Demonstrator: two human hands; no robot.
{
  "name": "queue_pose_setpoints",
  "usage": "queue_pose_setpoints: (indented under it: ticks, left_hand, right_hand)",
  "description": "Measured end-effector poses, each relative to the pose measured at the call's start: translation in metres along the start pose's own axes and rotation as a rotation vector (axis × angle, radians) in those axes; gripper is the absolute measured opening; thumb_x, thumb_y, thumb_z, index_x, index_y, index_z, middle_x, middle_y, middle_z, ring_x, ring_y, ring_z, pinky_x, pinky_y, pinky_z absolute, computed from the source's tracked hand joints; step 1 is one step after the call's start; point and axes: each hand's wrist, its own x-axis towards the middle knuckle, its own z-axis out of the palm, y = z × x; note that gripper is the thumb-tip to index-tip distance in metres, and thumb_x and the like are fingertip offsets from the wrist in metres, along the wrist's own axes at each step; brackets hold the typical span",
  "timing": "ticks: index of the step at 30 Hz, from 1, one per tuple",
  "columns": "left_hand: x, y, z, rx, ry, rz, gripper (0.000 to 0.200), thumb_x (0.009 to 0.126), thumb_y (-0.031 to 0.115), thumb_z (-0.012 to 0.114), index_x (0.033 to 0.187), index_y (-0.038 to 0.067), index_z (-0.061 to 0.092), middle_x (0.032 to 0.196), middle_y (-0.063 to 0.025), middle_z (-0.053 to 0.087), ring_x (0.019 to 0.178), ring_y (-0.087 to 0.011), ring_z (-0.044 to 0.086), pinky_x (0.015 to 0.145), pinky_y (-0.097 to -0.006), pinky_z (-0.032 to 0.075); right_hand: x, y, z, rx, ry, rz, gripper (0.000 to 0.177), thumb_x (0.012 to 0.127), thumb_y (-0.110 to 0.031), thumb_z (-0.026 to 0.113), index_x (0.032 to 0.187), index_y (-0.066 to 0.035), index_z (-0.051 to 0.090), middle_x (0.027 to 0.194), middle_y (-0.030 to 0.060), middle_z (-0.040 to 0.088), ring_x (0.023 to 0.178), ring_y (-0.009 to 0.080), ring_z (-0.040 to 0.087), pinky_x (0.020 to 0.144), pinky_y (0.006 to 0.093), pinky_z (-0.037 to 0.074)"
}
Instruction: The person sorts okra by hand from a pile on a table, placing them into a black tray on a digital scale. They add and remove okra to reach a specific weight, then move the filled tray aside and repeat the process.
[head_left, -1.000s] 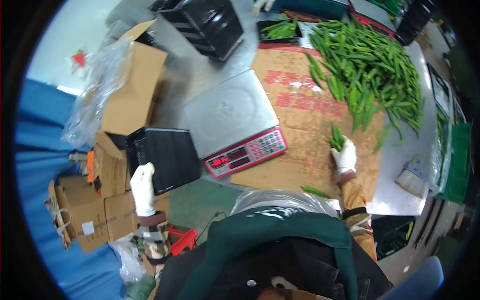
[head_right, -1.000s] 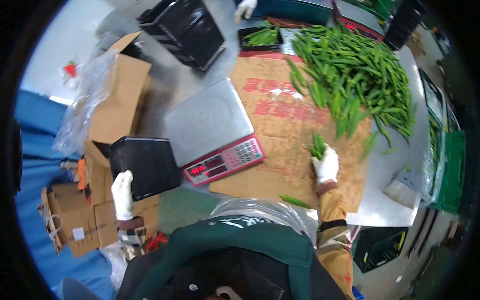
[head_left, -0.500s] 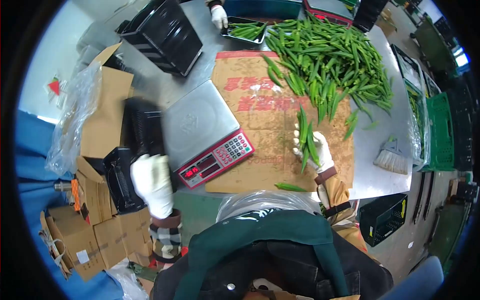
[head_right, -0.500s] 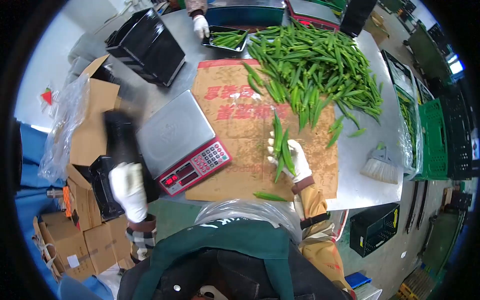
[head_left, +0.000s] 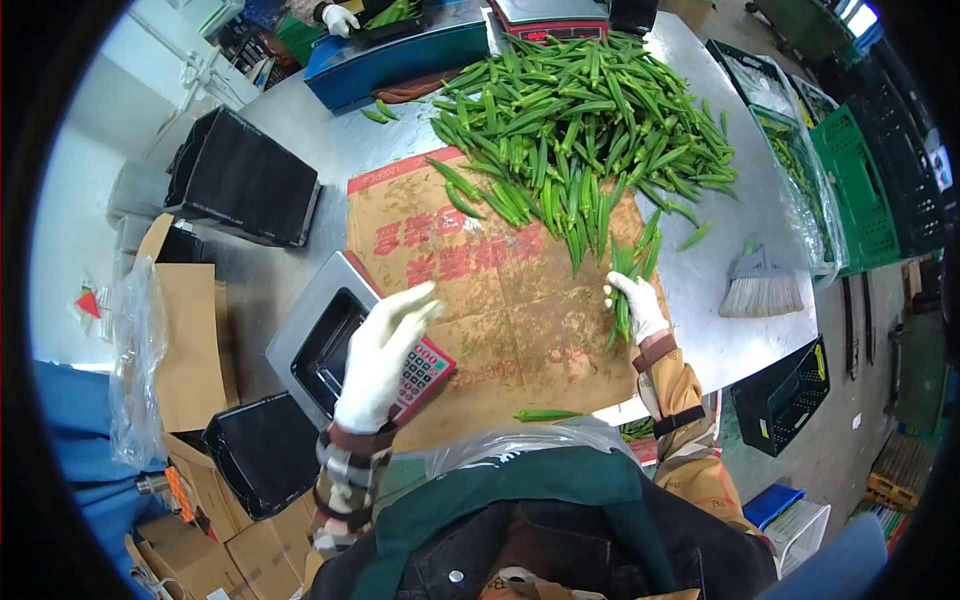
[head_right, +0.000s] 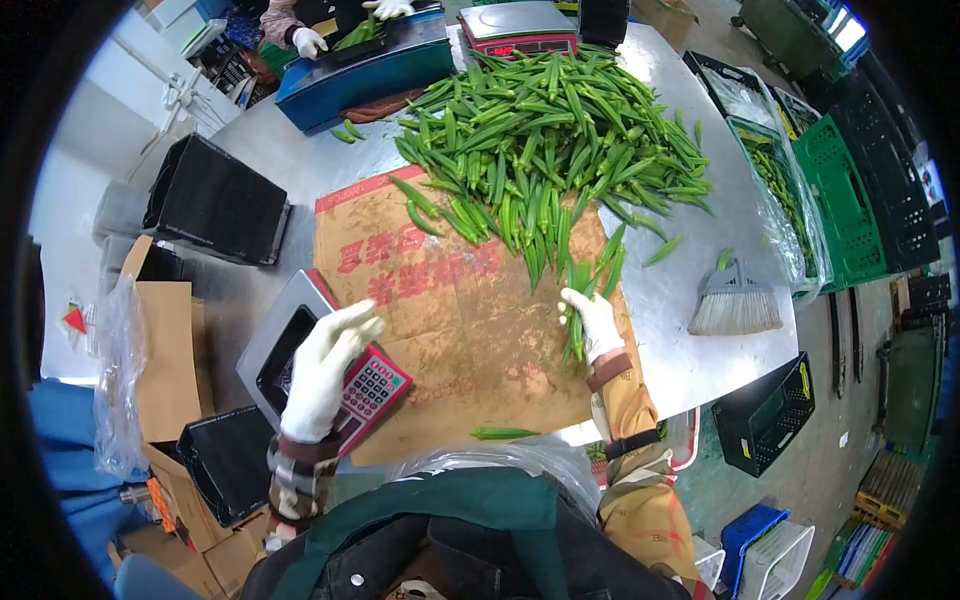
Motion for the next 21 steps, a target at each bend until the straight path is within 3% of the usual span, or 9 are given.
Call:
queue_pose_setpoints:
  ticks: [3, 5, 8, 12, 14, 15, 17, 18, 21]
  left_hand:
    - [0.080, -0.012, 0.054, -0.204, -0.195, -0.071, 0.042, 0.104, 0.025, 0.051, 0.138, 0.000, 0.051, 0.126, -0.0113, 0.065, 0.115, -0.0197, 0.062, 0.102, -0.0342, 0.046]
    - [0.144, -0.054, 0.088, -0.481, -0.334, -0.154, 0.042, 0.103, 0.027, 0.054, 0.138, 0.003, 0.052, 0.127, -0.0102, 0.064, 0.113, -0.0208, 0.063, 0.099, -0.0366, 0.048]
    - [0.220, -0.095, 0.146, -0.588, -0.388, -0.236, 0.037, 0.101, 0.025, 0.056, 0.133, 0.006, 0.054, 0.124, -0.0080, 0.065, 0.110, -0.0200, 0.064, 0.097, -0.0374, 0.049]
    - [0.304, -0.148, 0.212, 0.117, -0.089, -0.020, 0.053, 0.090, 0.029, 0.071, 0.132, -0.001, 0.056, 0.121, -0.0125, 0.067, 0.107, -0.0252, 0.064, 0.092, -0.0357, 0.050]
    - [0.301, -0.120, 0.222, 0.514, -0.050, -0.047, 0.049, 0.087, 0.029, 0.074, 0.122, -0.004, 0.062, 0.112, -0.0170, 0.070, 0.102, -0.0267, 0.066, 0.090, -0.0332, 0.051]
    - [0.300, -0.120, 0.224, 0.470, -0.065, -0.051, 0.048, 0.086, 0.028, 0.074, 0.121, -0.004, 0.063, 0.110, -0.0171, 0.070, 0.100, -0.0266, 0.066, 0.089, -0.0334, 0.051]
    - [0.297, -0.121, 0.226, 0.382, -0.094, -0.063, 0.047, 0.086, 0.028, 0.074, 0.118, -0.004, 0.063, 0.106, -0.0172, 0.071, 0.096, -0.0265, 0.067, 0.087, -0.0337, 0.052]
    - [0.297, -0.131, 0.219, 0.363, -0.204, 0.016, 0.042, 0.087, 0.024, 0.073, 0.116, -0.005, 0.063, 0.100, -0.0150, 0.072, 0.093, -0.0235, 0.067, 0.084, -0.0325, 0.052]
    - [0.270, -0.139, 0.186, -0.170, -0.443, -0.249, 0.034, 0.093, 0.016, 0.067, 0.121, -0.003, 0.062, 0.104, -0.0076, 0.069, 0.094, -0.0143, 0.065, 0.084, -0.0294, 0.052]
  right_hand:
    - [0.045, -0.016, -0.011, -0.025, 0.131, -0.034, 0.024, 0.087, -0.007, 0.073, 0.107, -0.001, 0.062, 0.091, 0.0063, 0.069, 0.074, 0.0150, 0.069, 0.054, 0.0270, 0.053]
    - [0.076, -0.024, -0.011, -0.048, 0.200, -0.092, 0.027, 0.087, -0.008, 0.074, 0.109, -0.002, 0.061, 0.090, 0.0058, 0.069, 0.074, 0.0148, 0.069, 0.053, 0.0267, 0.052]
    - [0.115, -0.039, 0.003, -0.197, 0.225, -0.187, 0.034, 0.084, -0.010, 0.075, 0.115, -0.003, 0.061, 0.087, 0.0043, 0.069, 0.072, 0.0130, 0.066, 0.054, 0.0271, 0.051]
    - [0.145, -0.042, 0.031, -0.374, 0.226, -0.275, 0.040, 0.080, -0.006, 0.079, 0.116, -0.001, 0.063, 0.094, 0.0081, 0.073, 0.075, 0.0168, 0.067, 0.066, 0.0303, 0.055]
    - [0.153, -0.030, 0.042, -0.458, 0.200, -0.367, 0.042, 0.076, -0.003, 0.082, 0.113, 0.001, 0.064, 0.099, 0.0115, 0.074, 0.080, 0.0182, 0.069, 0.073, 0.0319, 0.056]
    - [0.153, -0.022, 0.047, -0.347, 0.164, -0.381, 0.038, 0.077, -0.005, 0.081, 0.110, 0.002, 0.065, 0.096, 0.0100, 0.074, 0.079, 0.0191, 0.069, 0.072, 0.0321, 0.056]
    - [0.154, -0.010, 0.049, -0.149, 0.042, -0.055, 0.035, 0.079, -0.008, 0.081, 0.109, 0.001, 0.065, 0.092, 0.0085, 0.072, 0.073, 0.0182, 0.068, 0.066, 0.0310, 0.056]
    - [0.139, -0.014, 0.052, -0.070, -0.025, 0.010, 0.034, 0.081, -0.009, 0.081, 0.110, -0.001, 0.065, 0.089, 0.0071, 0.071, 0.067, 0.0161, 0.066, 0.059, 0.0291, 0.054]
    - [0.092, -0.014, 0.049, -0.067, -0.120, 0.099, 0.023, 0.083, -0.009, 0.080, 0.103, -0.004, 0.071, 0.089, 0.0044, 0.072, 0.065, 0.0129, 0.064, 0.056, 0.0266, 0.051]
